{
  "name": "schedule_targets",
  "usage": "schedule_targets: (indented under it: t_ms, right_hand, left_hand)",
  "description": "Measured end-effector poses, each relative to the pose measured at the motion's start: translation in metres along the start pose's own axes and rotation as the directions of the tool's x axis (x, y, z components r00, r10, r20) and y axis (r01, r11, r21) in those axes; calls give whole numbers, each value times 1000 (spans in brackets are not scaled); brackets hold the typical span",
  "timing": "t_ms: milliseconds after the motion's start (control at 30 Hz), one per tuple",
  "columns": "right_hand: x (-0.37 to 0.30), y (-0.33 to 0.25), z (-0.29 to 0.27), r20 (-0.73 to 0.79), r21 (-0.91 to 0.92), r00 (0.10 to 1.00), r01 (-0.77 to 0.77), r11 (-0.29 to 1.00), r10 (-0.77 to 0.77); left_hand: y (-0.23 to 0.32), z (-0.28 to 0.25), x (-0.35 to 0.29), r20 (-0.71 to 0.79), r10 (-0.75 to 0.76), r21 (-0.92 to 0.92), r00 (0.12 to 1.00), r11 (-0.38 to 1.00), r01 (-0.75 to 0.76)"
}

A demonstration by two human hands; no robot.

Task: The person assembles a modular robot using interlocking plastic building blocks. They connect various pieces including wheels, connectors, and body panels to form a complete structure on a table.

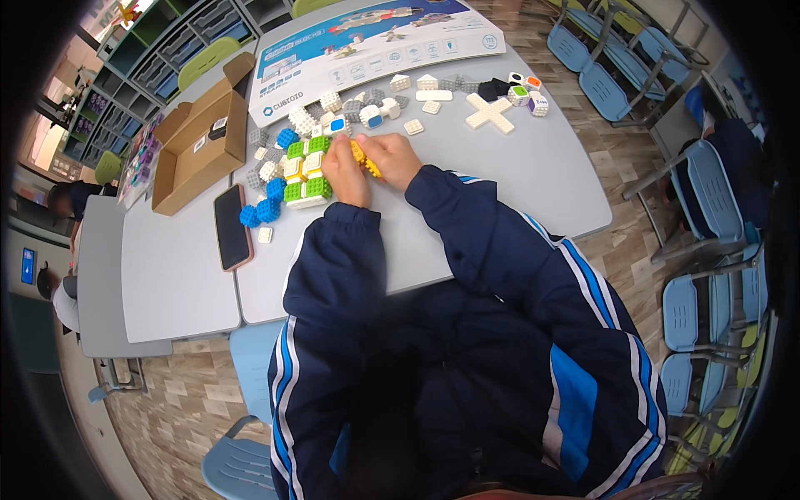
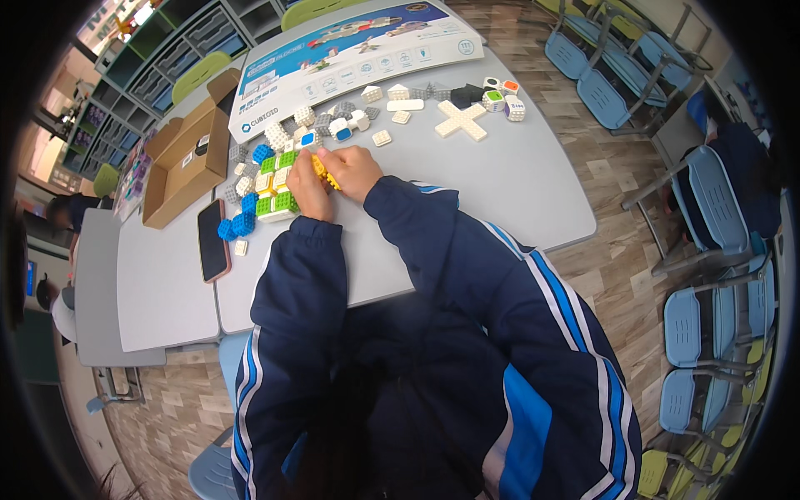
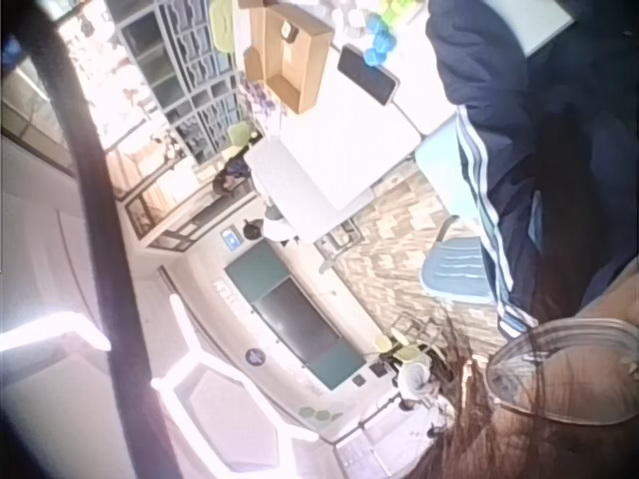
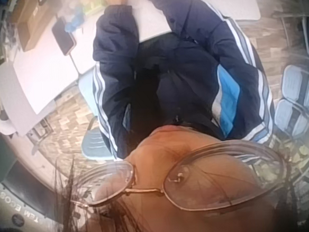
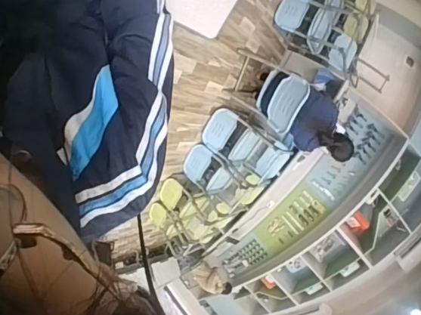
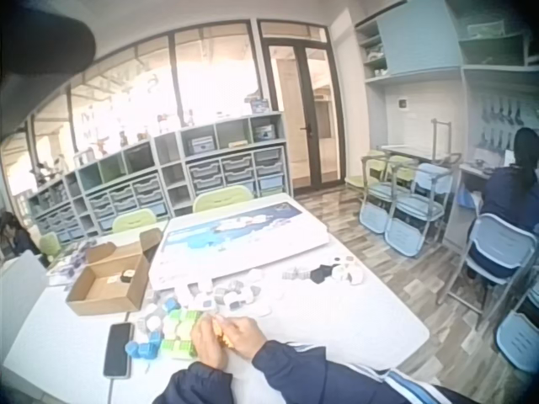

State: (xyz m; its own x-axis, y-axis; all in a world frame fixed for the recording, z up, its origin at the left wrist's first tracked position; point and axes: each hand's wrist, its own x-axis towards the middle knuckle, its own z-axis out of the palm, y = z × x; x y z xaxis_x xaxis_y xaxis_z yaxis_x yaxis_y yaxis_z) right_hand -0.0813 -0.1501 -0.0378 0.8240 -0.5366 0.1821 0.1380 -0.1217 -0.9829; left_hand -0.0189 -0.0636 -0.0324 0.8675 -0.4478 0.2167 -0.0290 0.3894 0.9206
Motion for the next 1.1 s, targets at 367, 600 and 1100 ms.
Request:
schedule_targets:
  t_ms: [367, 600, 1100]
  right_hand:
    - [0, -6, 2, -71, -201, 997, -25, 979, 11]
    - [6, 2, 1, -155, 61, 983, -90, 994, 98]
    - [20, -10, -36, -392, -503, 851, 120, 856, -350]
  left_hand:
    - [-5, 1, 3, -14, 45, 47, 999, 998, -44]
    - [0, 1, 5, -12, -81, 31, 997, 996, 81]
    - [-20, -2, 12, -21, 160, 401, 987, 906, -139]
